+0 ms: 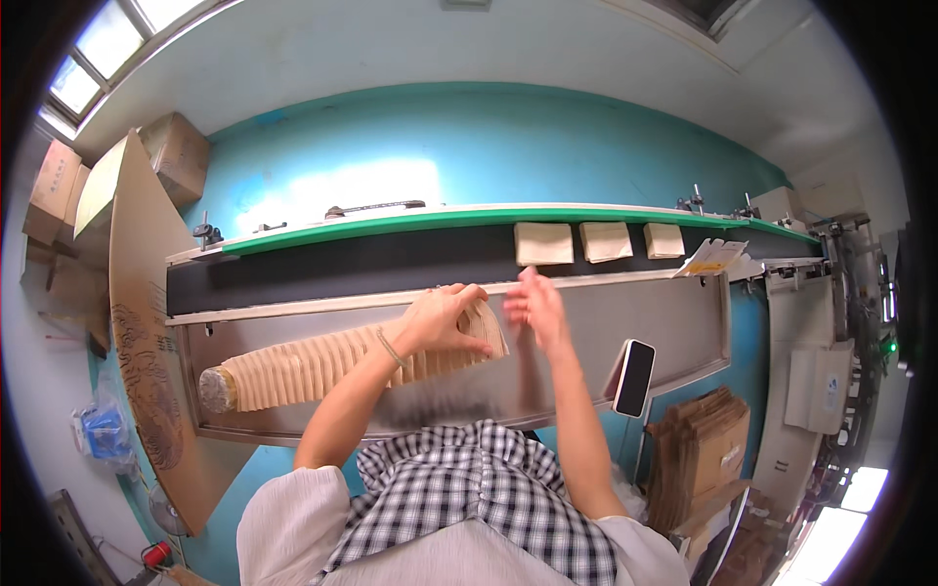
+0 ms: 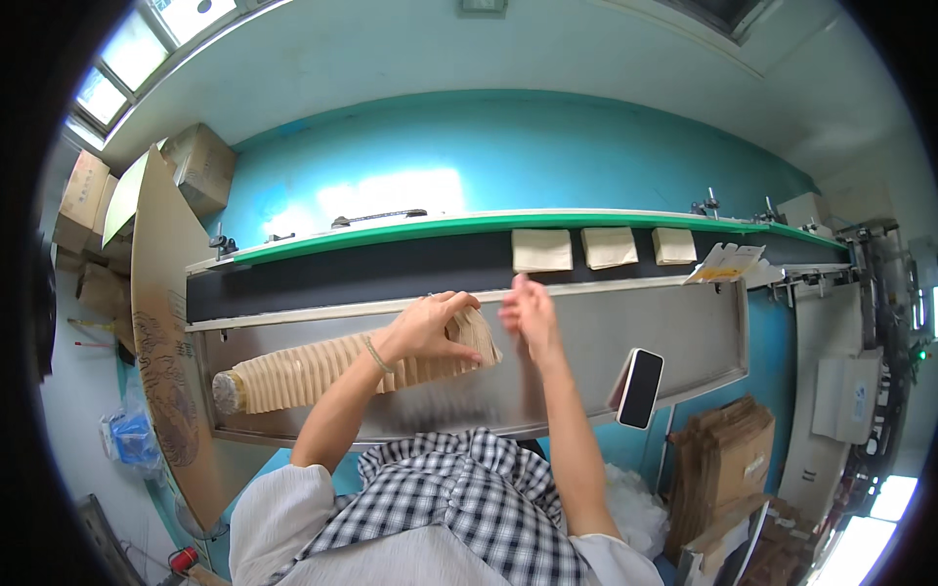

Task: The recorder is gathering folded paper boxes from a conveyor belt and stacking them for packing.

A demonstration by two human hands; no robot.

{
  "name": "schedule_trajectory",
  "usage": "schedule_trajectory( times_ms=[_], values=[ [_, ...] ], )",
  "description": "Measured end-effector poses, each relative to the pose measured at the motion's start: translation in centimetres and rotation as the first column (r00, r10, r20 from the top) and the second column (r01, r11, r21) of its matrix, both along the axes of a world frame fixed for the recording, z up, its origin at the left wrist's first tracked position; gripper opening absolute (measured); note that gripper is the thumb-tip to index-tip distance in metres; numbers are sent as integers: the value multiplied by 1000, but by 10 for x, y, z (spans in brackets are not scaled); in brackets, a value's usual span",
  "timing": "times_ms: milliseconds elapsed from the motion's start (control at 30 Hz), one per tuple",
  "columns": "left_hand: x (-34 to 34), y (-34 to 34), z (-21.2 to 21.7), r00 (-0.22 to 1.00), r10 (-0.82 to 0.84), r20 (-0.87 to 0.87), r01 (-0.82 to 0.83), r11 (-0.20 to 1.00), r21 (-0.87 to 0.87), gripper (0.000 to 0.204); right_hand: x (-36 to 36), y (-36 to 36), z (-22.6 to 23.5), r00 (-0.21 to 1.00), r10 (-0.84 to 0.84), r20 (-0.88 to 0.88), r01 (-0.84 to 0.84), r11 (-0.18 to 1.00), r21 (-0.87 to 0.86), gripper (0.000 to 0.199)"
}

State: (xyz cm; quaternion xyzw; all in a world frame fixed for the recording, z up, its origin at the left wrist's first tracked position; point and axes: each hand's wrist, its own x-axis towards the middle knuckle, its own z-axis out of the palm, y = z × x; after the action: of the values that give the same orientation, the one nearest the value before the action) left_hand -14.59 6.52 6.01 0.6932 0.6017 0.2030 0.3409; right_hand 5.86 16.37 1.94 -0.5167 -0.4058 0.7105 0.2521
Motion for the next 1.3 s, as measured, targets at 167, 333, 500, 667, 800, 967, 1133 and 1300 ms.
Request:
schedule_trajectory(
  times_ms=[167,333,500,667,800,967,1133,1300],
  values=[
    [-3,-11,-3,995,55,-81,-41,985,168,83,-11,-65,8,896,178,408,-381,780,496,47],
    [-13,-18,1,998,22,-62,-16,995,99,81,11,-51,-6,991,134,8,-134,988,78,44],
    [-10,-16,1,999,27,-19,-25,996,85,76,0,-8,-5,996,-43,-73,56,982,179,40],
    [-13,-15,-2,999,34,-5,-34,999,32,77,-11,-41,-20,923,249,293,-357,837,416,41],
    [-16,-28,0,994,54,-91,-39,986,160,78,-17,-78,11,836,180,518,-499,640,584,39],
    [-21,-32,3,997,68,-26,-67,997,35,78,9,-53,12,847,452,280,-455,889,-56,38],
    [-19,-28,6,997,68,-43,-65,996,57,77,-14,-14,-6,980,-98,-171,99,995,-1,32],
    [-22,-34,0,997,73,22,-73,997,-28,79,-30,-66,0,927,279,251,-340,907,249,40]
  ],
)
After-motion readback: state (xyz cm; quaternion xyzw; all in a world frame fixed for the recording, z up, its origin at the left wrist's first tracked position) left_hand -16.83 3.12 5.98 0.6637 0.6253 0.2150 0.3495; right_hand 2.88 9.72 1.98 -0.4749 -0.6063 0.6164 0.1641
